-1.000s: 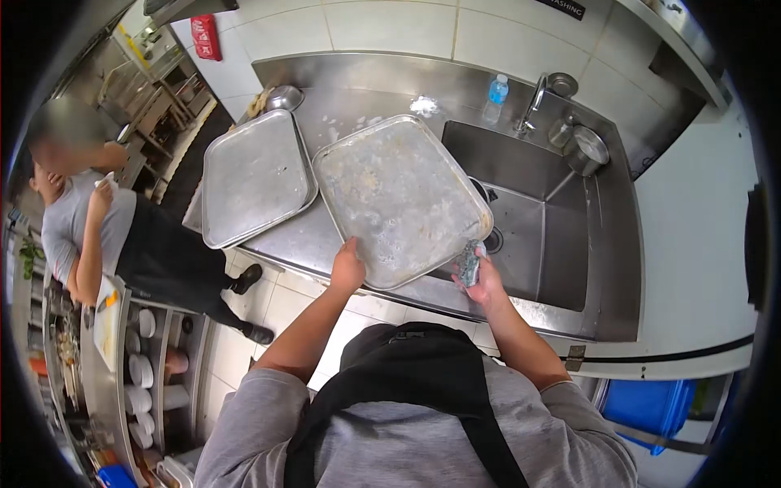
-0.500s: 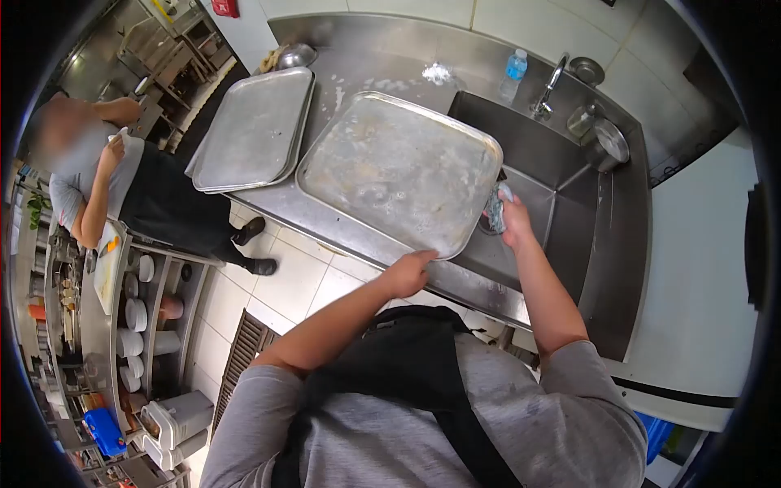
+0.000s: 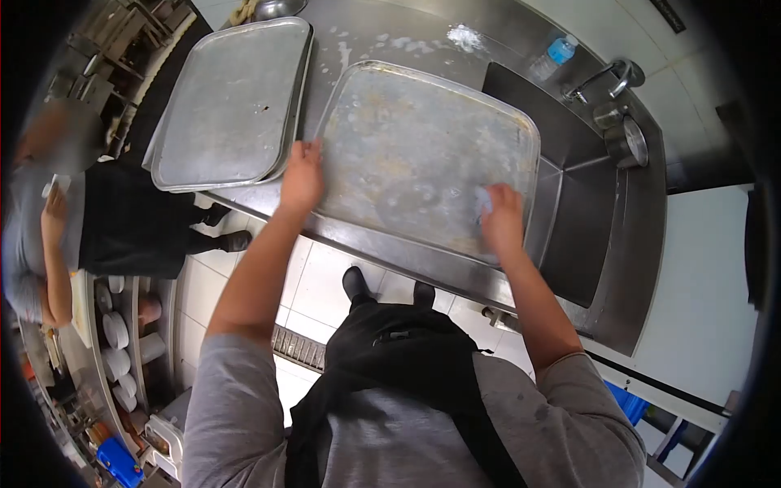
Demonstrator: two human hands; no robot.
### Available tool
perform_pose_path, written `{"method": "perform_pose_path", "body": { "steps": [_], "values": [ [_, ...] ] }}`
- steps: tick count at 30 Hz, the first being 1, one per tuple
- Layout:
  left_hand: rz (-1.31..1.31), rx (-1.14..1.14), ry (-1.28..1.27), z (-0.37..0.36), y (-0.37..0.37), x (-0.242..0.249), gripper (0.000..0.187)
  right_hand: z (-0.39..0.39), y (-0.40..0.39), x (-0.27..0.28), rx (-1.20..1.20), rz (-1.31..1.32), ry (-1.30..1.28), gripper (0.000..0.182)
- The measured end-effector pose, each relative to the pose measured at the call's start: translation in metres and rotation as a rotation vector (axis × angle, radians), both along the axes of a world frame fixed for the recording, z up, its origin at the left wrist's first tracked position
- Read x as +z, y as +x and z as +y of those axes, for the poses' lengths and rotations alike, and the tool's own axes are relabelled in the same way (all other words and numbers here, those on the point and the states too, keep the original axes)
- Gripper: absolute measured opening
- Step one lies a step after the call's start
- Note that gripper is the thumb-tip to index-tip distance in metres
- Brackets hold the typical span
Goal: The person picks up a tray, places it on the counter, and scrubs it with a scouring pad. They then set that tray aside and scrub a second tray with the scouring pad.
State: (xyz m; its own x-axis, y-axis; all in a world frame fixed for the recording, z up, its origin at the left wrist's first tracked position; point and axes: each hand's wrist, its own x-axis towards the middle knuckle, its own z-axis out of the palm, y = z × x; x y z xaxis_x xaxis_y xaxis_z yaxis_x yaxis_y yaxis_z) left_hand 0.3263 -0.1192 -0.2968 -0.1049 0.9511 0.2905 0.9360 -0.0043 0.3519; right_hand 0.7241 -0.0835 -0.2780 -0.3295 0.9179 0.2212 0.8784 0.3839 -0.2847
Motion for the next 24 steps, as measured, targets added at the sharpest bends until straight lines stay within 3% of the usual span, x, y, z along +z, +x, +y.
{"method": "perform_pose_path", "body": {
  "steps": [2, 4, 5, 7, 11, 14, 18, 21, 24],
  "values": [
    [-0.134, 0.101, -0.177, -0.007, 0.008, -0.005, 0.051, -0.023, -0.047, 0.004, 0.148, -0.007, -0.062, 0.037],
    [-0.205, 0.169, -0.128, -0.011, 0.024, 0.009, 0.051, -0.036, -0.1, -0.004, 0.355, 0.025, 0.017, 0.033],
    [-0.262, 0.227, 0.037, -0.01, 0.028, 0.002, 0.049, -0.031, -0.118, -0.008, 0.343, 0.031, 0.007, 0.033],
    [-0.16, 0.195, -0.033, -0.012, 0.022, -0.009, 0.049, 0.013, -0.153, -0.016, 0.449, -0.006, 0.024, 0.027],
    [-0.078, 0.207, -0.117, -0.009, 0.019, -0.012, 0.048, 0.167, -0.195, -0.033, 0.074, 0.029, 0.278, 0.022],
    [-0.117, 0.211, -0.147, -0.013, 0.02, -0.006, 0.048, 0.125, -0.224, -0.032, 0.134, 0.104, 0.163, 0.033],
    [-0.176, 0.21, -0.168, -0.008, 0.016, -0.006, 0.048, 0.074, -0.234, -0.021, 0.36, 0.042, 0.031, 0.033],
    [-0.172, 0.204, -0.146, -0.009, 0.016, -0.011, 0.048, 0.167, -0.26, -0.025, 0.206, 0.118, 0.111, 0.034],
    [-0.184, 0.198, -0.146, -0.01, 0.015, -0.008, 0.048, 0.139, -0.278, -0.031, 0.095, 0.292, 0.053, 0.034]
  ]
}}
